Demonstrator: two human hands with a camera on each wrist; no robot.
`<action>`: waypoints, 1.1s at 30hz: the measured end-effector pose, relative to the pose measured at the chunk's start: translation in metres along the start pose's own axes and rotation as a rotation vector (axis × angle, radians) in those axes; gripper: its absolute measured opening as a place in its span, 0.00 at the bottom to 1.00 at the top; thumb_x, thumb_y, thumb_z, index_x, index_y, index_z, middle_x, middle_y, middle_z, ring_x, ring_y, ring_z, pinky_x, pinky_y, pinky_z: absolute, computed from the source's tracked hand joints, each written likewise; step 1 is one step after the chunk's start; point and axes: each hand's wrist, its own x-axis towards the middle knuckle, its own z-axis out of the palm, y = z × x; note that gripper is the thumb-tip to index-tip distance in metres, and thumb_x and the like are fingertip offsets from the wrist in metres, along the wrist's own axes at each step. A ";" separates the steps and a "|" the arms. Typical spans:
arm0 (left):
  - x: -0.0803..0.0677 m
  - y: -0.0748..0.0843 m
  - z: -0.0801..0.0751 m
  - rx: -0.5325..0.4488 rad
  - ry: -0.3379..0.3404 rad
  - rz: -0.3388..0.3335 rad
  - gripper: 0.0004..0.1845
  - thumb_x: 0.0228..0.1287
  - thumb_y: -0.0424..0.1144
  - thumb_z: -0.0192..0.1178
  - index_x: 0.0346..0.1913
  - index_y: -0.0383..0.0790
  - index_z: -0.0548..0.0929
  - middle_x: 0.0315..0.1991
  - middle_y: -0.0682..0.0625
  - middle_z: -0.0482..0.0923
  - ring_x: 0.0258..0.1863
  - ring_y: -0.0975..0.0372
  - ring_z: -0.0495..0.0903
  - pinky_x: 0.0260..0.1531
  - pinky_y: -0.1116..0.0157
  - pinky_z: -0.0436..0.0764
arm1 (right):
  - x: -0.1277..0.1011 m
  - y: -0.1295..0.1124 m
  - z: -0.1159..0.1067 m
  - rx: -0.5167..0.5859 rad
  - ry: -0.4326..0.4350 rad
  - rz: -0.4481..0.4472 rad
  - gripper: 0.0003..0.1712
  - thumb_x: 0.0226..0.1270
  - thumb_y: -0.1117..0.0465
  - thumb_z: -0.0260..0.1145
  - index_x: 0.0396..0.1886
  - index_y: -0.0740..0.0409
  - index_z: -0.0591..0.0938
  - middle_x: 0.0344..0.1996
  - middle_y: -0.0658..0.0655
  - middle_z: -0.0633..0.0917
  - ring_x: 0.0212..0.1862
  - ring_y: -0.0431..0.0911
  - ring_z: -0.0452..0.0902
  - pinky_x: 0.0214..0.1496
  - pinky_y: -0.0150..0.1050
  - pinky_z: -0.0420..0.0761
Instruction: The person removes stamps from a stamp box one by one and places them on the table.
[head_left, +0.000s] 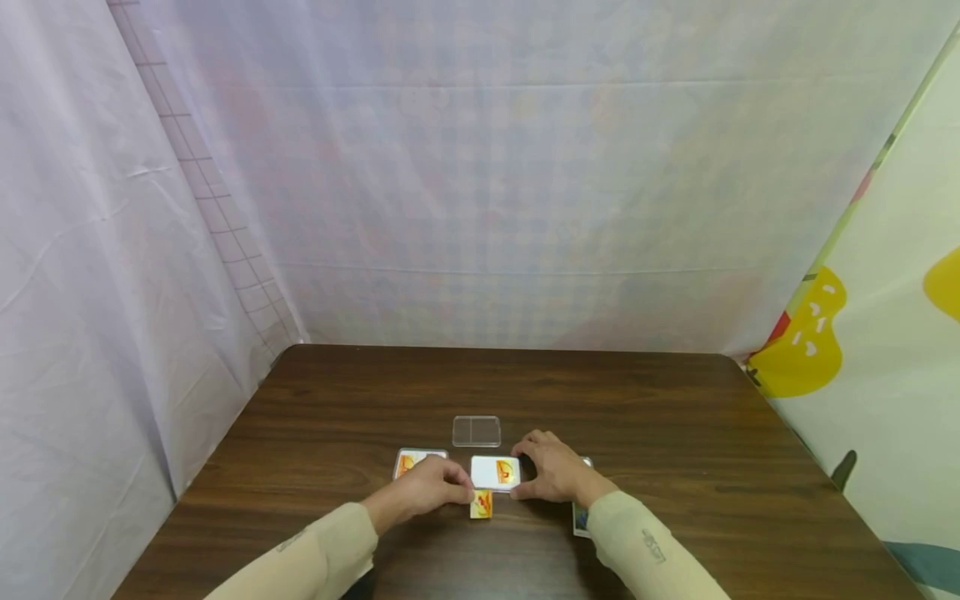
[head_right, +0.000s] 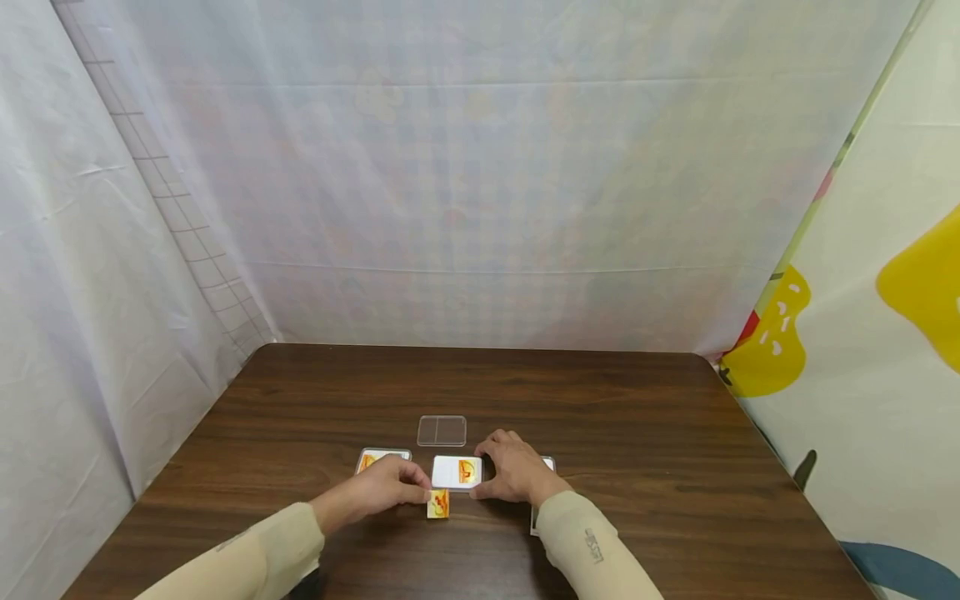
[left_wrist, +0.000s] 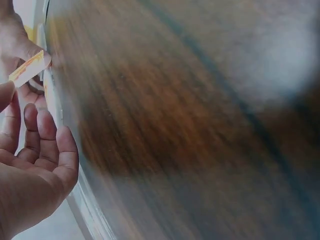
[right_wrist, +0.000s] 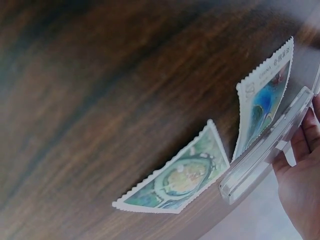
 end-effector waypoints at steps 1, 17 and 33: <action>-0.001 -0.001 0.001 -0.003 0.000 -0.004 0.04 0.56 0.34 0.69 0.32 0.37 0.87 0.30 0.54 0.81 0.34 0.63 0.73 0.40 0.61 0.71 | 0.000 0.000 0.000 -0.002 0.000 -0.002 0.34 0.49 0.44 0.79 0.52 0.57 0.80 0.52 0.60 0.78 0.57 0.58 0.71 0.59 0.55 0.72; 0.000 -0.003 0.008 0.126 0.057 0.046 0.03 0.55 0.33 0.70 0.28 0.39 0.85 0.23 0.56 0.77 0.24 0.66 0.70 0.27 0.66 0.71 | 0.000 -0.001 0.000 0.006 -0.004 0.013 0.34 0.50 0.45 0.79 0.52 0.57 0.80 0.53 0.60 0.77 0.58 0.58 0.71 0.60 0.55 0.72; 0.004 -0.004 0.011 0.364 0.081 0.118 0.06 0.53 0.34 0.70 0.25 0.43 0.83 0.21 0.61 0.74 0.22 0.70 0.70 0.27 0.69 0.72 | -0.001 -0.001 0.000 0.010 0.002 -0.001 0.34 0.50 0.44 0.78 0.52 0.58 0.80 0.53 0.61 0.77 0.57 0.59 0.71 0.59 0.56 0.72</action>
